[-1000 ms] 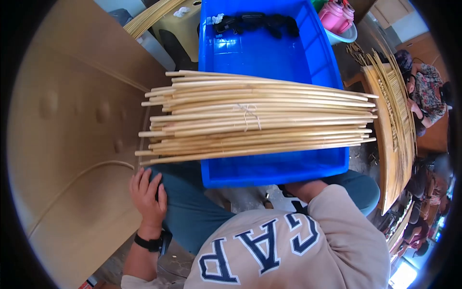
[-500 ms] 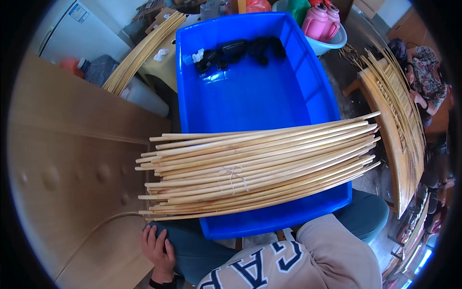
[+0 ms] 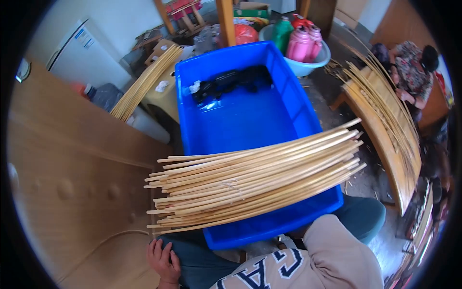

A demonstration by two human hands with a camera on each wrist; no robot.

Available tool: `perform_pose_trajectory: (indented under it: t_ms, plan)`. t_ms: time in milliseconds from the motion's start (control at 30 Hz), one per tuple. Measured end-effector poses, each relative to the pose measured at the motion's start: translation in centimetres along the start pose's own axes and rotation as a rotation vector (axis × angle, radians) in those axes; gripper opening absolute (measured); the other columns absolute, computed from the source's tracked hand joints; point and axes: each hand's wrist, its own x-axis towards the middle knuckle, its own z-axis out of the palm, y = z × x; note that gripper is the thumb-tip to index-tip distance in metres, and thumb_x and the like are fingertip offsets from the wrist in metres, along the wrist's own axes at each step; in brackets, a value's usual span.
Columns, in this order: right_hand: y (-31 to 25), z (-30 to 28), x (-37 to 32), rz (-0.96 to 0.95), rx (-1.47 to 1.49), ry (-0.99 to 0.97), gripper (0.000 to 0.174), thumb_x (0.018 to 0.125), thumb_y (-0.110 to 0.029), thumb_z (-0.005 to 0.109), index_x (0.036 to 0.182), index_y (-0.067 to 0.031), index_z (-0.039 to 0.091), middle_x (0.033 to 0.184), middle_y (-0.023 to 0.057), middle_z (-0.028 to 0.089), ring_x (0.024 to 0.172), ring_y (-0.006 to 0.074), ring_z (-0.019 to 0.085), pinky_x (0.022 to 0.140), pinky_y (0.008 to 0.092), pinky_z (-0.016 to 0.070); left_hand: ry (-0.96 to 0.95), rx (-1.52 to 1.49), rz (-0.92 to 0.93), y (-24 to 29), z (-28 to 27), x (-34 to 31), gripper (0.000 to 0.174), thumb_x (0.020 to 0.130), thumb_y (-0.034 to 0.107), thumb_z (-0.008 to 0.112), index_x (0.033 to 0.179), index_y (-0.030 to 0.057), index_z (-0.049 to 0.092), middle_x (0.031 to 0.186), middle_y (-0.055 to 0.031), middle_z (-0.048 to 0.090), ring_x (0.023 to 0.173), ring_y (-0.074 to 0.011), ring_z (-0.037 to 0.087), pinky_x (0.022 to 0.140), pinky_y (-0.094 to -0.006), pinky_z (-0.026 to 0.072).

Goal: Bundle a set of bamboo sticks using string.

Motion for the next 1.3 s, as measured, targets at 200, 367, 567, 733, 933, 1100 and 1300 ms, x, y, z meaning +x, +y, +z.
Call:
perform_pose_trajectory:
  t_ms: [200, 367, 567, 733, 933, 1100, 1300]
  plan:
    - [-4.9, 0.8, -5.9, 0.154, 0.054, 0.013, 0.012, 0.077, -0.016, 0.057, 0.087, -0.009, 0.058, 0.089, 0.014, 0.061, 0.084, 0.0305, 0.059, 0.074, 0.0411, 0.0476, 0.052, -0.033, -0.013, -0.3, 0.6, -0.5, 0.02, 0.075, 0.009, 0.054, 0.093, 0.0032, 0.062, 0.109, -0.0168, 0.056, 0.109, -0.037, 0.047, 0.093, -0.0458, 0.0356]
    - [-5.6, 2.0, -9.1, -0.014, 0.198, 0.372, 0.012, 0.071, -0.02, 0.06, 0.073, -0.0079, 0.058, 0.087, 0.0136, 0.058, 0.085, 0.029, 0.058, 0.068, 0.0398, 0.0491, 0.099, -0.002, -0.027, 0.5, -0.1, -0.1, 0.021, 0.074, 0.012, 0.057, 0.092, 0.0038, 0.063, 0.105, -0.0158, 0.057, 0.107, -0.0363, 0.048, 0.094, -0.0479, 0.0347]
    - [-10.7, -5.5, -14.2, 0.057, -0.013, 0.311, 0.025, 0.077, -0.02, 0.059, 0.092, -0.003, 0.048, 0.085, 0.0151, 0.051, 0.074, 0.0317, 0.056, 0.058, 0.0372, 0.0486, 0.181, -0.015, 0.001, 0.9, -0.1, -0.4, 0.016, 0.077, 0.009, 0.058, 0.092, 0.005, 0.063, 0.108, -0.0127, 0.057, 0.11, -0.0332, 0.047, 0.094, -0.0436, 0.0347]
    - [-15.9, -10.9, -16.3, 0.23, 0.294, 0.45, 0.024, 0.081, -0.018, 0.056, 0.099, -0.0035, 0.049, 0.085, 0.0123, 0.052, 0.077, 0.026, 0.058, 0.06, 0.0333, 0.0474, 0.208, -0.019, -0.002, 0.7, 0.1, -0.8, 0.017, 0.078, 0.009, 0.059, 0.093, 0.0046, 0.063, 0.109, -0.0113, 0.058, 0.111, -0.0314, 0.047, 0.095, -0.0429, 0.0346]
    - [-17.1, -15.8, -17.4, 0.195, 1.043, 1.183, 0.026, 0.082, -0.015, 0.055, 0.105, -0.0041, 0.051, 0.084, 0.0068, 0.056, 0.079, 0.0176, 0.056, 0.069, 0.0282, 0.0454, 0.248, -0.049, 0.02, 0.9, 0.9, -0.4, 0.018, 0.077, 0.012, 0.058, 0.093, 0.0046, 0.063, 0.108, -0.0128, 0.058, 0.109, -0.0317, 0.048, 0.097, -0.0475, 0.0332]
    - [-15.9, -20.8, -18.4, 0.156, 1.069, 1.39, 0.028, 0.088, -0.027, 0.052, 0.1, -0.0013, 0.051, 0.073, 0.0062, 0.056, 0.062, 0.0129, 0.053, 0.053, 0.0222, 0.0415, 0.225, -0.06, 0.029, 1.2, 0.7, 0.3, 0.018, 0.076, 0.012, 0.059, 0.092, 0.0047, 0.063, 0.107, -0.013, 0.058, 0.109, -0.0318, 0.048, 0.097, -0.0477, 0.0333]
    - [-14.5, -29.1, -18.1, 0.23, 0.522, 1.479, 0.023, 0.091, -0.024, 0.052, 0.101, -0.003, 0.052, 0.07, 0.0036, 0.054, 0.061, 0.0084, 0.051, 0.055, 0.0206, 0.0404, 0.213, -0.07, 0.033, 1.4, 0.7, 0.6, 0.018, 0.076, 0.011, 0.058, 0.092, 0.004, 0.063, 0.107, -0.0137, 0.057, 0.109, -0.033, 0.047, 0.097, -0.0481, 0.0328]
